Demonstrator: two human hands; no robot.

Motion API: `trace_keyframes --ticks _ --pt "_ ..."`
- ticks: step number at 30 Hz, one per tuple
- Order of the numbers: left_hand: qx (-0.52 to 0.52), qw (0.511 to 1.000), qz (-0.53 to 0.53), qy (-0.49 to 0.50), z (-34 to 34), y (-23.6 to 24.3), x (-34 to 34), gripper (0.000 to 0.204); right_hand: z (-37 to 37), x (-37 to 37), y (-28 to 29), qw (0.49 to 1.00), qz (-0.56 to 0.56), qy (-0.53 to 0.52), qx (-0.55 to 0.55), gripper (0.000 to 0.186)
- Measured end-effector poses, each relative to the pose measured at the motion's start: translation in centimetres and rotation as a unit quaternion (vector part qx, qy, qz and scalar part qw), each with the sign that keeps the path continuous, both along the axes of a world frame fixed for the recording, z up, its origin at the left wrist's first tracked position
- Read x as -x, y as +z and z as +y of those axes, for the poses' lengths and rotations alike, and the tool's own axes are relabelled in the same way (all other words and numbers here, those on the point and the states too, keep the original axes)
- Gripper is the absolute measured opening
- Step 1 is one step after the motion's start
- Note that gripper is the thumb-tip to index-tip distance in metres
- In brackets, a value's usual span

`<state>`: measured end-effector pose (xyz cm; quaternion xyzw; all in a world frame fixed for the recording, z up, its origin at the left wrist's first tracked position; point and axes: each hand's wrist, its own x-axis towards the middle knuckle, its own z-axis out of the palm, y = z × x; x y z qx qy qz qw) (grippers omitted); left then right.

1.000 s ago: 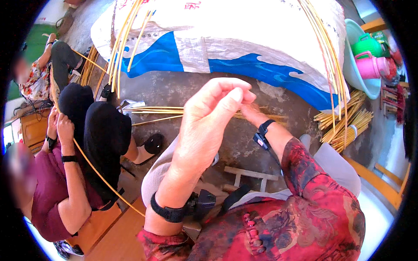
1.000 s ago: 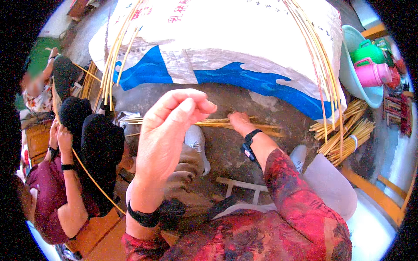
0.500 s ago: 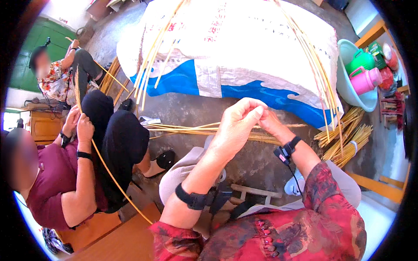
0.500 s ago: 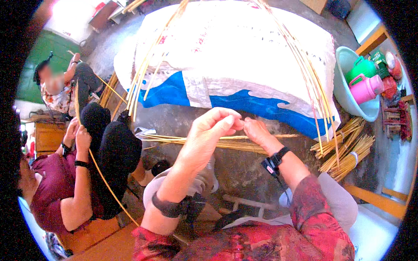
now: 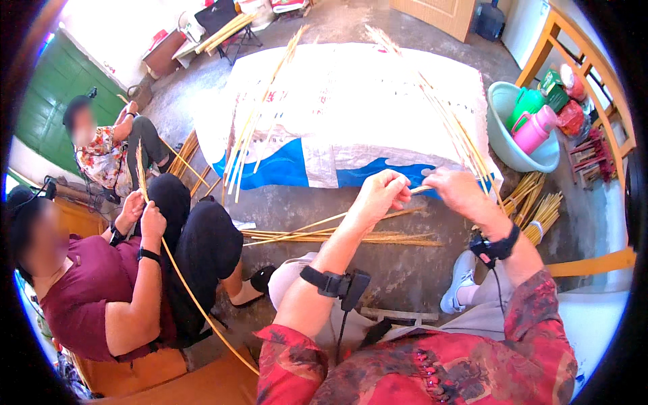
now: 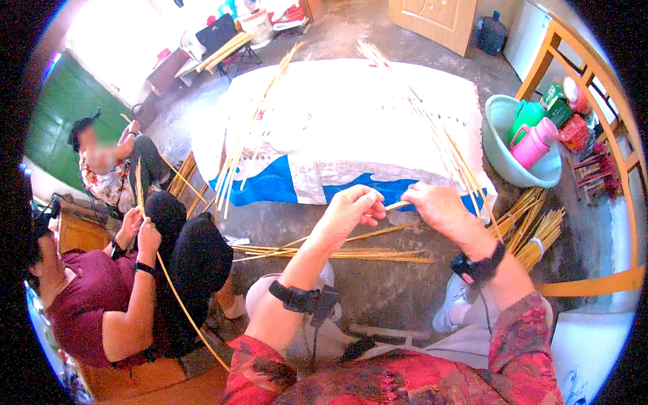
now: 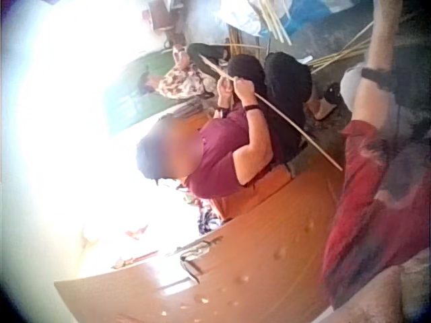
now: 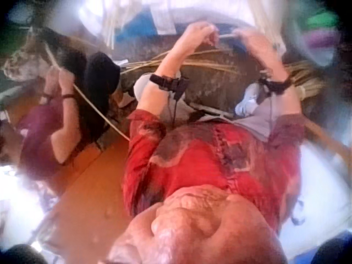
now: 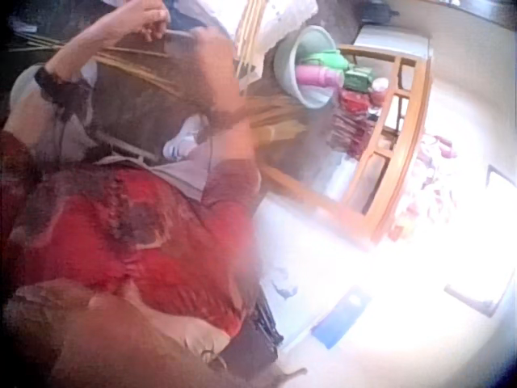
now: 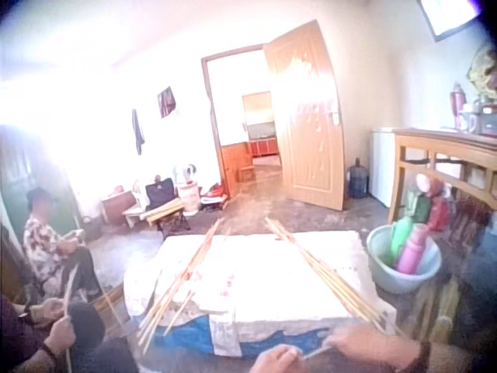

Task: The person weaves several thin, dried reeds together by hand, overlapping and interlacing them to create a bundle.

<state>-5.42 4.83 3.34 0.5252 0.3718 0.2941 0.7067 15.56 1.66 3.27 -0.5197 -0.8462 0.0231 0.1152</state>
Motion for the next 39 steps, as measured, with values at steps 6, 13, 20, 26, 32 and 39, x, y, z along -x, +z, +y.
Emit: trace_keyframes --ticks 6,13,20,26,32,39 --pt "-0.056 0.995 0.030 -0.077 -0.4 0.0 -0.8 0.022 -4.0 -5.5 9.0 0.998 0.017 -0.030 -0.043 0.020" --pt "-0.439 0.875 0.172 -0.109 -2.0 -0.9 -3.1 0.028 -6.6 -9.3 15.0 0.995 0.031 -0.060 -0.076 0.019" --pt "-0.274 0.948 0.081 -0.138 -2.7 1.2 -6.2 0.019 -8.6 -8.9 19.0 0.862 -0.078 -0.212 -0.454 0.040" --pt "-0.154 0.970 -0.162 -0.092 -2.4 2.0 -8.2 0.020 -7.0 -6.8 13.5 0.898 0.388 -0.190 -0.086 0.038" --pt "-0.025 0.932 -0.356 -0.066 -1.5 2.7 -8.3 0.024 -5.6 -1.7 2.3 0.868 0.443 -0.097 0.204 0.030" --pt "-0.044 0.935 -0.349 0.037 0.6 3.1 -6.2 0.024 -3.6 -4.6 3.9 0.988 0.115 -0.104 -0.026 0.020"
